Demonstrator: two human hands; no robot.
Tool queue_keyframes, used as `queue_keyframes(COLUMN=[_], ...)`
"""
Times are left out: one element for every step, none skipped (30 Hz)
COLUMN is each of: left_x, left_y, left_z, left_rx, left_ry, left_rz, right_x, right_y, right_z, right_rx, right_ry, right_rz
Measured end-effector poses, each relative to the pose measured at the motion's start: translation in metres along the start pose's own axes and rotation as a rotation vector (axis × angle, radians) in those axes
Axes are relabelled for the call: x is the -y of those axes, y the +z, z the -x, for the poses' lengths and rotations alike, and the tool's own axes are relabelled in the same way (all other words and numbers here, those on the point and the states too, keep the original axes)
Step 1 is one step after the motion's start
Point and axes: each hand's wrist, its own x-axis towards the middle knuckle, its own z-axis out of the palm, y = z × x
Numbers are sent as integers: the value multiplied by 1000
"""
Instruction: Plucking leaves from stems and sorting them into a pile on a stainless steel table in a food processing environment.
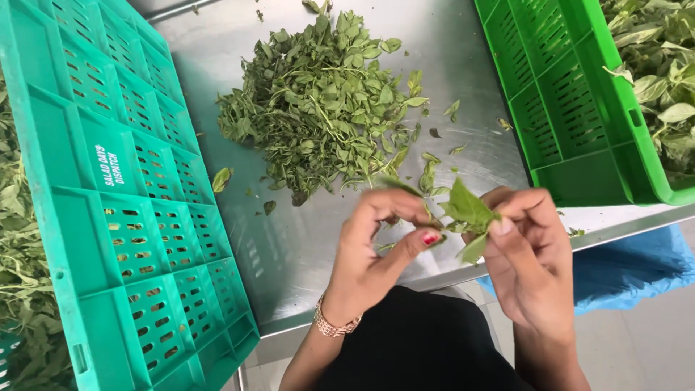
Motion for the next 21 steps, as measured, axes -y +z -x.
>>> queue_keyframes(left_x=[0, 0, 5, 9, 14, 17, 20, 23, 22, 21, 19, 21, 23, 25, 23, 20, 18, 16, 14, 12, 10], left_y=[0, 0, 0, -1, -1, -2, -2, -2, -1, -1, 0, 1, 1, 1, 2, 3, 3, 3, 3, 3, 4], left_z=[-2, -5, -2, 0, 2, 4, 6, 8, 8, 8, 9, 9, 10, 10, 9, 7, 6, 5, 4, 3, 3], left_rx=[-32, -63, -67, -128, -187, -190, -182, -174, -173, -163, -152, -149, -165, -180, -177, -198, -220, -218, -224, -230, -230], left_ry=[-74, -147, -146, -178, -212, -211, -170, -129, -129, -140, -151, -151, -134, -116, -116, -120, -123, -122, -96, -69, -69], left_rz=[207, 413, 412, 442, 472, 471, 363, 254, 255, 252, 250, 250, 200, 150, 151, 134, 117, 117, 45, -26, -26], right_x=[-1, -2, -3, -4, -5, -7, -8, -10, -11, -12, -13, -15, -17, -19, -21, -23, -25, -26, -27, -28, -30], right_y=[1, 3, 6, 10, 13, 14, 16, 17, 16, 16, 15, 12, 10, 7, 5, 3, 1, 1, 2, 2, 2], right_z=[-3, -5, -7, -9, -11, -11, -11, -11, -10, -10, -9, -8, -7, -6, -5, -4, -4, -6, -7, -9, -11], right_rx=[-51, -102, -98, -66, -35, -32, -42, -53, -54, -54, -55, -58, -33, -9, -12, -5, 4, 3, -19, -42, -41], right_ry=[27, 55, 57, 54, 52, 53, 98, 142, 142, 189, 236, 235, 269, 302, 300, 307, 314, 312, 325, 337, 337], right_rz=[7, 13, 13, 11, 8, 8, 44, 79, 80, 68, 57, 57, -4, -65, -65, -117, -169, -170, -171, -173, -173])
